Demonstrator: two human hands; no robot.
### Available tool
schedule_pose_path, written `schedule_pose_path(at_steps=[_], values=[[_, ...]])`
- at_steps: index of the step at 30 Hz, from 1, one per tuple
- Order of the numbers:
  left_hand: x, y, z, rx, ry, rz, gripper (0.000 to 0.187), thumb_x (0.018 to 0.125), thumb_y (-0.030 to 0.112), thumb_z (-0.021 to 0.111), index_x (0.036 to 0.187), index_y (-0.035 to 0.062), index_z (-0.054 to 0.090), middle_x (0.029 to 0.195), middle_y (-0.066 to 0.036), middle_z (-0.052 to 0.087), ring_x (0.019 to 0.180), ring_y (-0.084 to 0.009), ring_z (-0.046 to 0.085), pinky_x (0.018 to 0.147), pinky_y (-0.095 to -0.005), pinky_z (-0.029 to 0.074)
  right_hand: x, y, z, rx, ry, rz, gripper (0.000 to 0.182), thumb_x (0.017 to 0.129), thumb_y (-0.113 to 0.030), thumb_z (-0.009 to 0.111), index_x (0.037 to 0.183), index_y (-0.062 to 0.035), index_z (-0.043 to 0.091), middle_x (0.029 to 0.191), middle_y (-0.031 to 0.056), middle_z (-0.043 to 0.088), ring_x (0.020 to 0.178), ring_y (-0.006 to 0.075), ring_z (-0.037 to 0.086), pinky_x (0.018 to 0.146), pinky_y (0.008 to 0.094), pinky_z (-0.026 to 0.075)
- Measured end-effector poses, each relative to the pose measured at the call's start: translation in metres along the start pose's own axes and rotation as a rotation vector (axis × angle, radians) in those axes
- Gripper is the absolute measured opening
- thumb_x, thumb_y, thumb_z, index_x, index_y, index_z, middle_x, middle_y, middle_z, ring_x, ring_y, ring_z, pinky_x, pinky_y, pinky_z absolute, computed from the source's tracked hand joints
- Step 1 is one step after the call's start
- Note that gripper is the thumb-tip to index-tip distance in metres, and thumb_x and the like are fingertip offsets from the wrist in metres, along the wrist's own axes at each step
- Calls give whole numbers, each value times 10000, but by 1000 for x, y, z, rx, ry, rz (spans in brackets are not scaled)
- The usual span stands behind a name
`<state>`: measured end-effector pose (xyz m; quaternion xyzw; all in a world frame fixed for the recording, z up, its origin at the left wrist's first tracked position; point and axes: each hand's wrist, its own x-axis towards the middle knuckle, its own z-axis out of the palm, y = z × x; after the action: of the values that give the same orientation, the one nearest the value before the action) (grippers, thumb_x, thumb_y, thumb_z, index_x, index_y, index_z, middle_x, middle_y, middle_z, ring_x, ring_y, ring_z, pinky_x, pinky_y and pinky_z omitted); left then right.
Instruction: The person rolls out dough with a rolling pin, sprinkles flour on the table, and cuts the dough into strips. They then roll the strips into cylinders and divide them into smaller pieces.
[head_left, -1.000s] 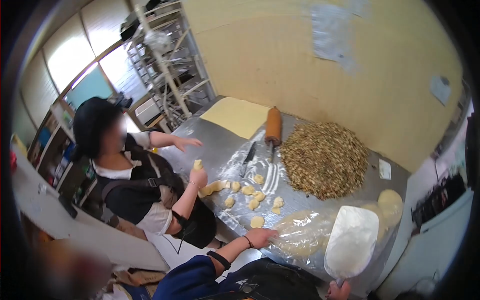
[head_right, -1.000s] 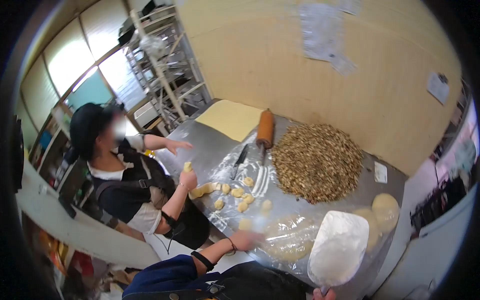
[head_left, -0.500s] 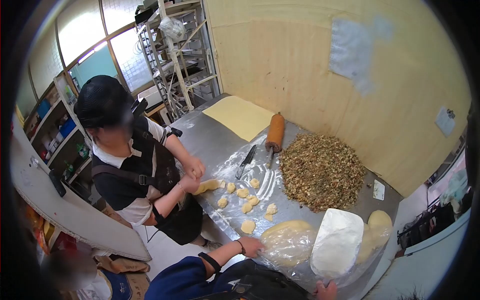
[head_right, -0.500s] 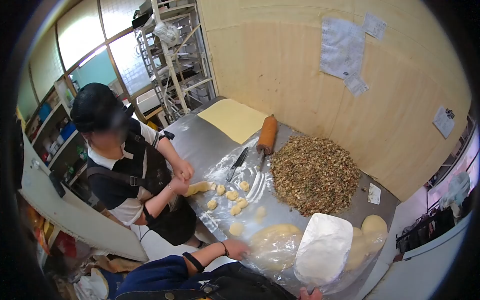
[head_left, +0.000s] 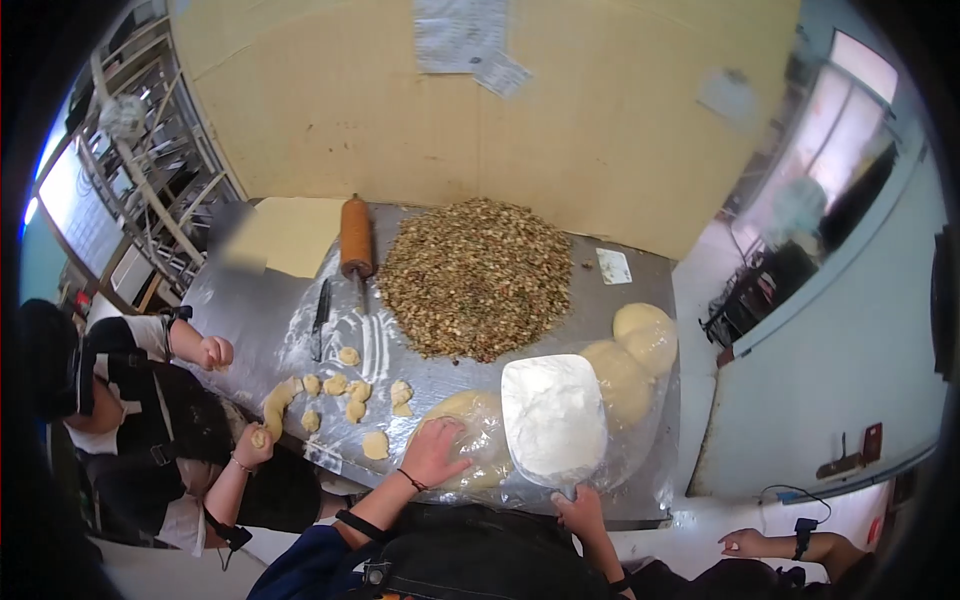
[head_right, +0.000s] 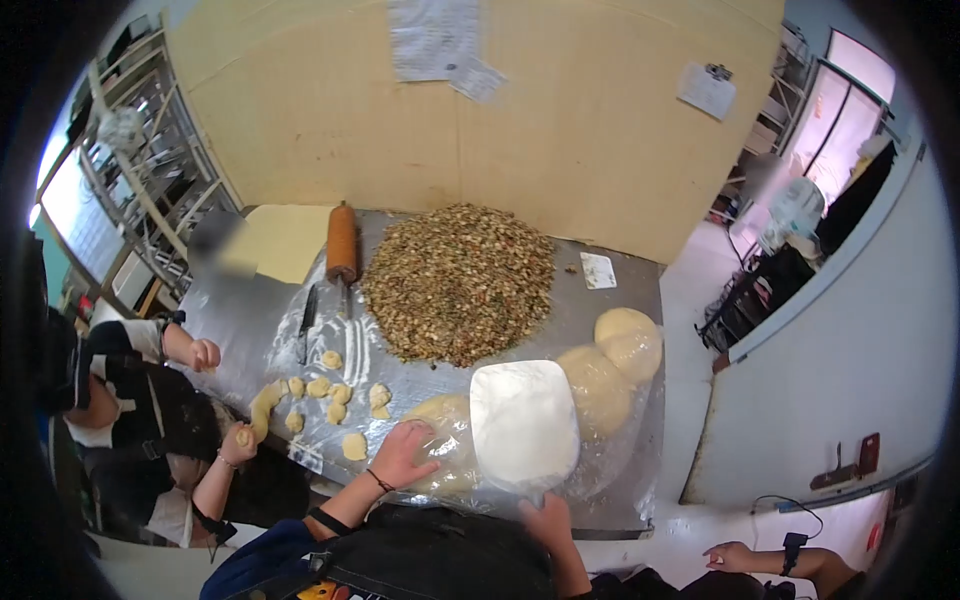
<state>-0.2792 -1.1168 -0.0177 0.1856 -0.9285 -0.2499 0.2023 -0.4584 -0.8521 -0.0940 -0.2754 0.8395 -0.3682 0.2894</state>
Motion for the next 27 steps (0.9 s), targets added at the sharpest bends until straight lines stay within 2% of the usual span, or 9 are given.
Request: schedule_pose_path(at_steps=[4, 7, 9, 12, 17, 19, 20, 22, 27], values=[[8, -4, 17, 136, -51, -27, 362, 707, 253, 663, 996, 78, 532, 988, -136, 527, 941, -323, 509, 787, -424, 425, -1, 16, 6, 88, 1, 12, 237, 771, -152, 635, 669, 19, 507, 518, 81, 537, 433, 149, 549, 405, 294, 431], [15, -24, 22, 162, -118, -162, 281, 727, 219, 626, 940, 62, 532, 917, -165, 533, 878, -343, 524, 727, -431, 439, -16, -39, -23, 148, -42, 168, 231, 770, -136, 641, 668, 14, 498, 526, 75, 534, 431, 146, 541, 400, 291, 426], [20, -42, 24, 142, -25, -266, 225, 759, 207, 591, 894, 41, 522, 854, -182, 527, 818, -362, 527, 694, -442, 446, -17, -30, -23, 144, -21, 181, 231, 767, -132, 646, 670, 13, 495, 526, 74, 530, 430, 146, 538, 397, 290, 424], [28, -60, 19, 117, 69, -335, 222, 789, 211, 564, 897, 23, 520, 864, -189, 526, 827, -367, 523, 715, -449, 444, -17, -33, -30, 199, 17, 223, 229, 765, -122, 652, 681, 15, 488, 527, 75, 525, 427, 146, 534, 389, 289, 422], [24, -80, 17, 4, 72, -380, 264, 773, 215, 625, 912, 17, 519, 874, -175, 529, 846, -347, 530, 729, -416, 446, 0, -12, -41, 213, 99, 250, 210, 763, -95, 646, 707, 19, 479, 523, 80, 518, 425, 144, 525, 375, 287, 422], [18, -88, 18, -75, 142, -213, 287, 762, 211, 648, 946, 29, 523, 890, -157, 538, 839, -323, 539, 735, -393, 446, 10, 10, -40, 77, 203, 104, 196, 762, -83, 637, 708, 17, 477, 522, 81, 515, 422, 141, 516, 366, 287, 415], [12, -90, 17, -76, 141, -213, 287, 762, 211, 648, 946, 29, 523, 890, -157, 538, 839, -323, 539, 735, -393, 446, 11, 9, -42, 76, 204, 105, 196, 762, -83, 637, 708, 17, 477, 522, 81, 515, 422, 141, 516, 366, 287, 415], [0, -94, 13, -197, 154, -277, 280, 783, 201, 617, 985, 30, 524, 924, -151, 547, 849, -311, 545, 757, -384, 442, 19, -3, -50, 304, 194, 250, 191, 758, -81, 629, 698, 5, 470, 519, 78, 512, 420, 143, 514, 364, 283, 407], [-35, -107, -1, -191, 274, -438, 273, 786, 174, 581, 1002, 19, 521, 949, -157, 550, 881, -319, 544, 792, -389, 434, 37, -11, -50, 348, 245, 248, 201, 766, -116, 618, 702, -6, 462, 517, 66, 503, 400, 149, 491, 361, 282, 390]])
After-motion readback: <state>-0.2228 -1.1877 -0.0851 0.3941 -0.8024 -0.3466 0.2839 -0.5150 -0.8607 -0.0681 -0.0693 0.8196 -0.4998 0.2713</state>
